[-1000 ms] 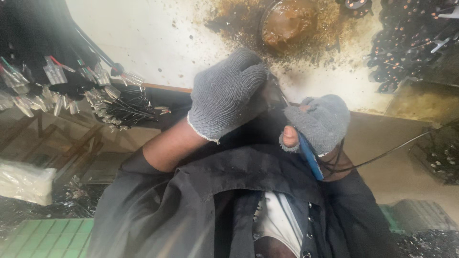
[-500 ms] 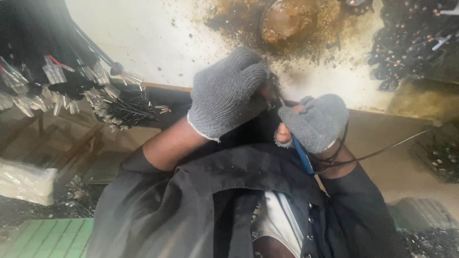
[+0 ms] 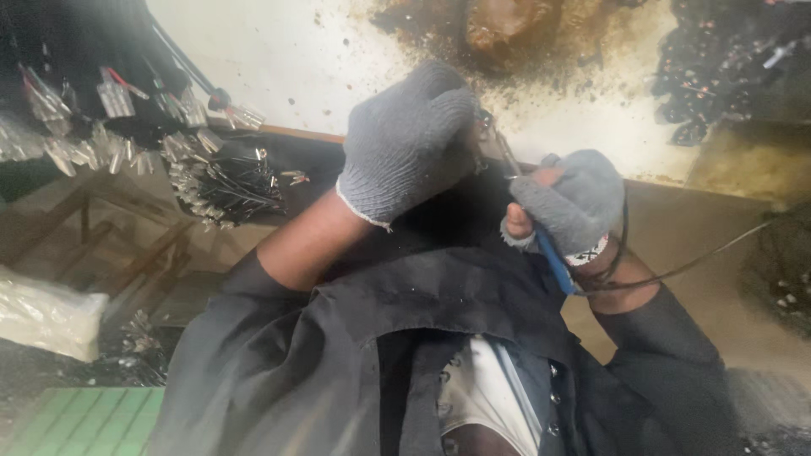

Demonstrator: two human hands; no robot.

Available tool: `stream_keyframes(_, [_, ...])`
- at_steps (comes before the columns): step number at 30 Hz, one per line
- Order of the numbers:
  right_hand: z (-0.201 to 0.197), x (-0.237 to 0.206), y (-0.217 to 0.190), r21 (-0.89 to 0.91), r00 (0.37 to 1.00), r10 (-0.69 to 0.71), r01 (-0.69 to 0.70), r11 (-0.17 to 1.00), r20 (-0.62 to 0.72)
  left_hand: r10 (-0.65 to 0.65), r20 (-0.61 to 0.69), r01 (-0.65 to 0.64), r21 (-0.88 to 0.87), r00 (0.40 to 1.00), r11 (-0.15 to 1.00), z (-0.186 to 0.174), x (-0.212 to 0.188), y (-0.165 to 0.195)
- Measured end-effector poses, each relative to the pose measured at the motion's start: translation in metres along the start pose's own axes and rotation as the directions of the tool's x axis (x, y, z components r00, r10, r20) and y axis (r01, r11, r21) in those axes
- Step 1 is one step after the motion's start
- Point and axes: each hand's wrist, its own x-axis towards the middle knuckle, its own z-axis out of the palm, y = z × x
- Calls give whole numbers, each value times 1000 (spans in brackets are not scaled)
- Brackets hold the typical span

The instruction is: The person sits at a workbench soldering the ends of red and green wires to small connectors, holding a soldering iron in one hand and solder wire in the other, dipping wires into a rosin pot and finishing one connector before starting the next.

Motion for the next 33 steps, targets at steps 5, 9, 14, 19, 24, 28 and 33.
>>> stream_keyframes(5, [-1, -2, 24, 100, 985, -172, 170, 980, 14, 14, -28, -14, -27, 1000, 1000, 0, 4, 8])
stream_keyframes(9, [-14, 16, 35, 281, 945, -325, 320, 905, -31, 19, -44, -21, -40, 999, 999, -3, 3, 8])
stream_keyframes(14, [-32, 48, 22, -419, 707, -629, 490, 765, -322, -26, 14, 27, -66, 1000, 997, -3, 2, 8])
stream_keyframes(19, [-41, 80, 15, -796, 552, -770, 284, 535, -320, -63, 35, 64, -51, 997, 997, -4, 3, 9])
stream_keyframes(24, [-45, 78, 18, -789, 565, -748, 253, 559, -348, -21, -22, 20, -42, 1000, 999, -4, 5, 8])
stream_keyframes(28, [-24, 44, 19, -584, 683, -639, 373, 721, -353, 11, -43, -12, -26, 999, 1000, -1, 6, 4])
stream_keyframes(33, [10, 12, 3, -276, 911, -314, 240, 931, -267, 12, -32, -13, -15, 999, 1000, 2, 4, 2])
